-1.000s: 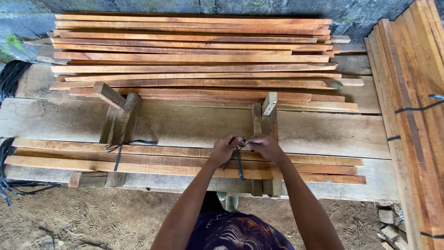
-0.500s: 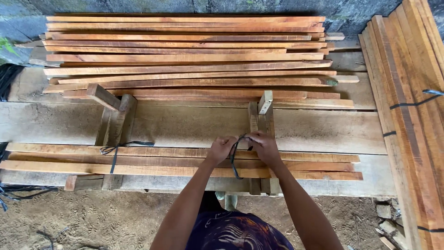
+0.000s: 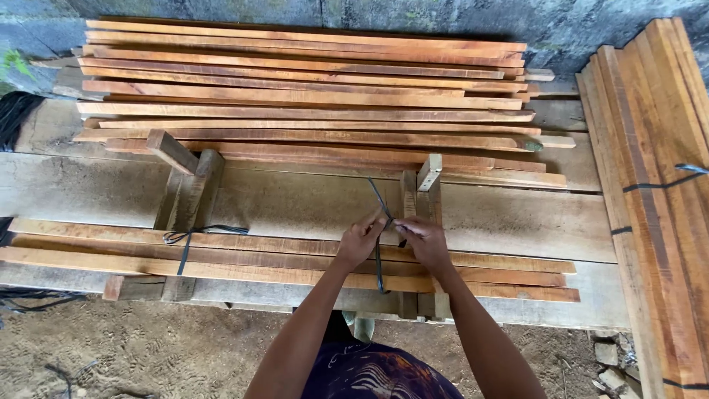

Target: Bundling multiple thin wooden strips together using black plastic ties.

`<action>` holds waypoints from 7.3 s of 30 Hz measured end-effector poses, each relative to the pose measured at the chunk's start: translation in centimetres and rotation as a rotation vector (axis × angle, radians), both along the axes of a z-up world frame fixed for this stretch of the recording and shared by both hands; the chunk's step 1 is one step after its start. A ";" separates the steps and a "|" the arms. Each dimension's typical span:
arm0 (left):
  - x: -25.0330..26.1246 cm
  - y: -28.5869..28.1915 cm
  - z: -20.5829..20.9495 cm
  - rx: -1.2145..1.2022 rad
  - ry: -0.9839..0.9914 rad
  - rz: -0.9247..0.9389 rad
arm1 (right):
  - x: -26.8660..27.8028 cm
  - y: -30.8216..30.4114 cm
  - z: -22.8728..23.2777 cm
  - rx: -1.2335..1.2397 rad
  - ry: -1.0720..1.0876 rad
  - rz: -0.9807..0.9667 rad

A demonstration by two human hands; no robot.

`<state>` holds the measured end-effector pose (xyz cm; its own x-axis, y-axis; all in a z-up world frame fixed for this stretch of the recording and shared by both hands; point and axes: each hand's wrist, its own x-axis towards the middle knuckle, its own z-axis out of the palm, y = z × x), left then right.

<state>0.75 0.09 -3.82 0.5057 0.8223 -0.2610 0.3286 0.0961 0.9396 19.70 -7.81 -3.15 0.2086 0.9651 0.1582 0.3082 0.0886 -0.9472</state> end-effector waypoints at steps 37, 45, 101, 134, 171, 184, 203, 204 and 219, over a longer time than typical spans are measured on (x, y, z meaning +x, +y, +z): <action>1.0 -0.1 -3.3 -0.492 -0.493 0.180 | -0.3 0.6 8.1 -0.367 0.433 0.086; 0.4 -0.2 -1.6 -0.475 -0.415 0.171 | -0.4 1.2 9.5 -0.307 -0.069 0.070; -2.1 -1.7 4.5 0.005 0.209 0.017 | 1.4 3.5 3.8 -0.385 -0.108 0.089; -1.4 -2.7 0.4 0.145 -0.070 0.145 | 0.9 3.4 1.6 -0.417 0.438 0.145; 1.8 -7.4 -3.3 -0.150 -0.502 0.133 | -1.4 10.6 -8.7 -0.629 0.628 -0.703; -0.1 -8.1 1.2 0.009 -0.425 -0.050 | -4.8 9.8 -10.4 -0.420 -0.455 -0.299; -0.7 -8.6 -0.3 0.062 -0.401 -0.066 | -5.1 10.5 -9.3 -0.779 -0.368 -0.120; -0.9 -8.7 -0.8 0.038 -0.330 -0.043 | -4.9 10.5 -9.6 -0.712 -0.349 -0.138; 2.5 -4.9 -1.7 -0.058 -0.382 -0.036 | 2.4 10.1 -19.2 0.032 -1.002 -0.170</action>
<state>3.28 -4.85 -5.56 0.6039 0.7915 -0.0935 -0.0396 0.1470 0.9883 22.06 2.31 -22.31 0.1002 0.9270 0.3613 0.9697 -0.0096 -0.2442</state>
